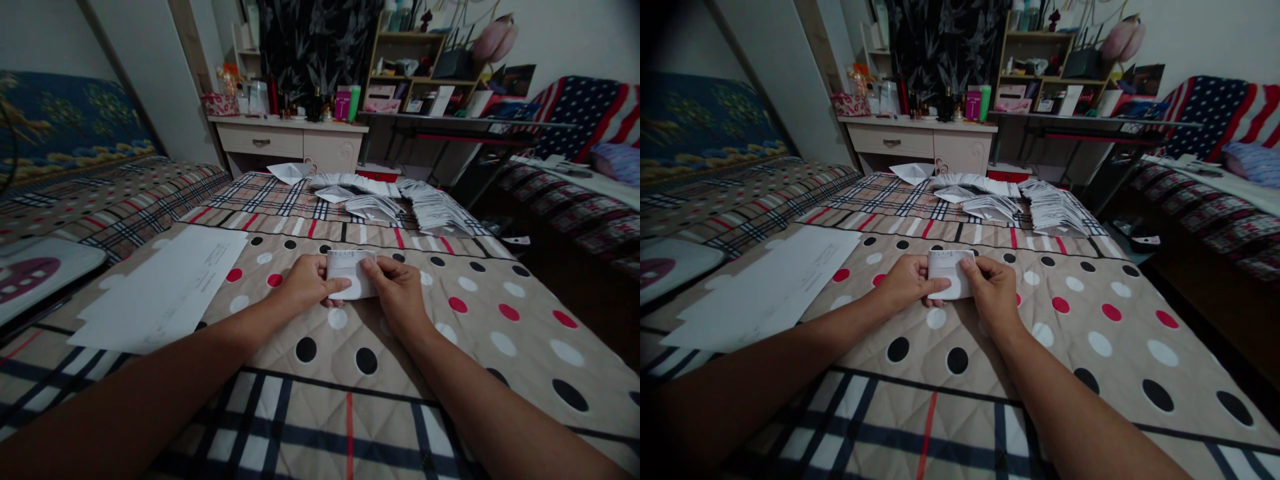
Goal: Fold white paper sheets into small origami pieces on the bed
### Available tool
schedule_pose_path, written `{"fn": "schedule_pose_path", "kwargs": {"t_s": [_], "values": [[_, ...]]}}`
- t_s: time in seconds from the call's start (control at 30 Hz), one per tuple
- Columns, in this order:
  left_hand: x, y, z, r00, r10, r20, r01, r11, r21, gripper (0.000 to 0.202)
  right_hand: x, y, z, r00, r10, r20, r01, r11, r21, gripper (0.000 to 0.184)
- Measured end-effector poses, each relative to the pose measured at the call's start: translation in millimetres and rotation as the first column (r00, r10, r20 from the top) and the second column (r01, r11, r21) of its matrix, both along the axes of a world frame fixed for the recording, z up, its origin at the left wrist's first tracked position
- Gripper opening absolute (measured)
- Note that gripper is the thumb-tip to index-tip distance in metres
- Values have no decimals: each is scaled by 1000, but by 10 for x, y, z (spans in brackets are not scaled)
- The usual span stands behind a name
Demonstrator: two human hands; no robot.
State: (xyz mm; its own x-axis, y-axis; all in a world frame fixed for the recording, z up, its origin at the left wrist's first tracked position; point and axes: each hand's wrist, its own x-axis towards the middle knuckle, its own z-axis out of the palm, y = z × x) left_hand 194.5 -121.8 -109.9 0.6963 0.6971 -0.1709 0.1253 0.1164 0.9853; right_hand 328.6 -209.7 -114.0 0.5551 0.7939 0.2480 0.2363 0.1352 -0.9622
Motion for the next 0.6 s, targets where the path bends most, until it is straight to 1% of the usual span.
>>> {"fn": "schedule_pose_path", "kwargs": {"t_s": [0.03,0.1,0.2,0.3,0.37,0.43,0.5,0.53,0.6], "values": [[-9,12,-10,1000,-13,21,12,999,35,19,8,-2,-7,1000,5,1,-5,1000,-6,28],[-27,44,-35,998,-36,47,29,989,147,25,24,-7,-25,1000,27,4,-27,999,-17,27],[-47,78,-67,999,-22,26,11,934,357,37,31,-11,-56,996,83,42,-82,996,-25,30],[-48,76,-82,995,62,83,-94,872,480,39,21,-14,-75,984,118,134,-117,993,-15,31],[-44,65,-82,985,87,147,-153,831,535,44,17,-19,-73,969,104,226,-112,993,24,29],[-45,59,-73,980,64,186,-166,777,607,32,20,-27,-56,934,61,352,-98,991,89,26],[-53,61,-54,972,26,233,-182,711,679,17,27,-36,-27,865,-18,502,-88,978,188,20],[-59,65,-41,964,10,264,-203,671,713,15,30,-40,-10,820,-61,570,-94,966,239,17],[-75,76,-12,944,-14,330,-263,573,776,22,28,-49,25,736,-139,663,-120,937,329,18]]}}
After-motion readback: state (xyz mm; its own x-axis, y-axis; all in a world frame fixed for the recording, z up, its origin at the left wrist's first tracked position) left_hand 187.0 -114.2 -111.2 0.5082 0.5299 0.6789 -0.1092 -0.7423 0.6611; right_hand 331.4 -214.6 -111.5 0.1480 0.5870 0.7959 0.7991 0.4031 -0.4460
